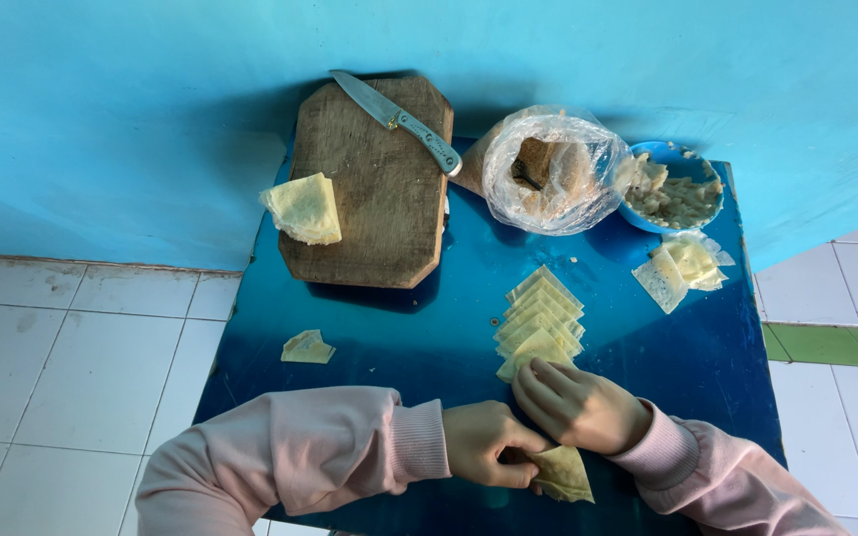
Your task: The person folds thin square pastry wrappers into an overlapping diamond pattern on a blue table, then spoons brown filling from a plastic-lined container onto a wrapper and folds the wrapper over the filling, repeating the process for more wrappers.
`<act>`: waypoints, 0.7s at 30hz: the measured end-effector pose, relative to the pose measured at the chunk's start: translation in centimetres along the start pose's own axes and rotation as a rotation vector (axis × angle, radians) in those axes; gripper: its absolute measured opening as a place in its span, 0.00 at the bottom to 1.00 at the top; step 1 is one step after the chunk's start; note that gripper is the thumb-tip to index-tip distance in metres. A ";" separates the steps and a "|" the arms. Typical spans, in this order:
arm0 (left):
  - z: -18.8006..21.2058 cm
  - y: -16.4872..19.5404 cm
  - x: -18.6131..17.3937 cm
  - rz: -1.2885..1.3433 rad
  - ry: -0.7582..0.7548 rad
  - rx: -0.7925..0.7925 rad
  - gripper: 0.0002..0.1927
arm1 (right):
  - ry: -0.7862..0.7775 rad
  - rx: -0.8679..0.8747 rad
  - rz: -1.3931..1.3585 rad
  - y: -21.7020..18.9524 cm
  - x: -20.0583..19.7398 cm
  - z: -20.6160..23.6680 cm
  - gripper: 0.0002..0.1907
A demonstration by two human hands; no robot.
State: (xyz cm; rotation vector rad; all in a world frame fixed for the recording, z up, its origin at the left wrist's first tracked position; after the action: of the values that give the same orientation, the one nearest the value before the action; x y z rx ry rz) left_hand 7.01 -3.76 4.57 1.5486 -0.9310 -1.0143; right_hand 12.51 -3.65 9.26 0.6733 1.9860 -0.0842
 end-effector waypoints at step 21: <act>-0.8 -4.0 -9.3 0.683 0.713 -0.096 0.15 | 0.090 0.359 -0.238 4.2 -0.6 0.7 0.19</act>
State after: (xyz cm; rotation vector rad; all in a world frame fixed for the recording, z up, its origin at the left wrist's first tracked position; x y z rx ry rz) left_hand 4.80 5.85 2.09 1.2234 -0.7807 -0.0029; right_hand 15.33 -0.63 10.32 0.6716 2.1535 -0.5731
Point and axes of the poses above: each hand's wrist, its own z-axis away from the middle knuckle, its own x-axis out of the palm, y = z × x, the point moved 9 cm from there along -z, towards the middle knuckle, and after that the axes turned 15 degrees about y, right-handed, at the moved point
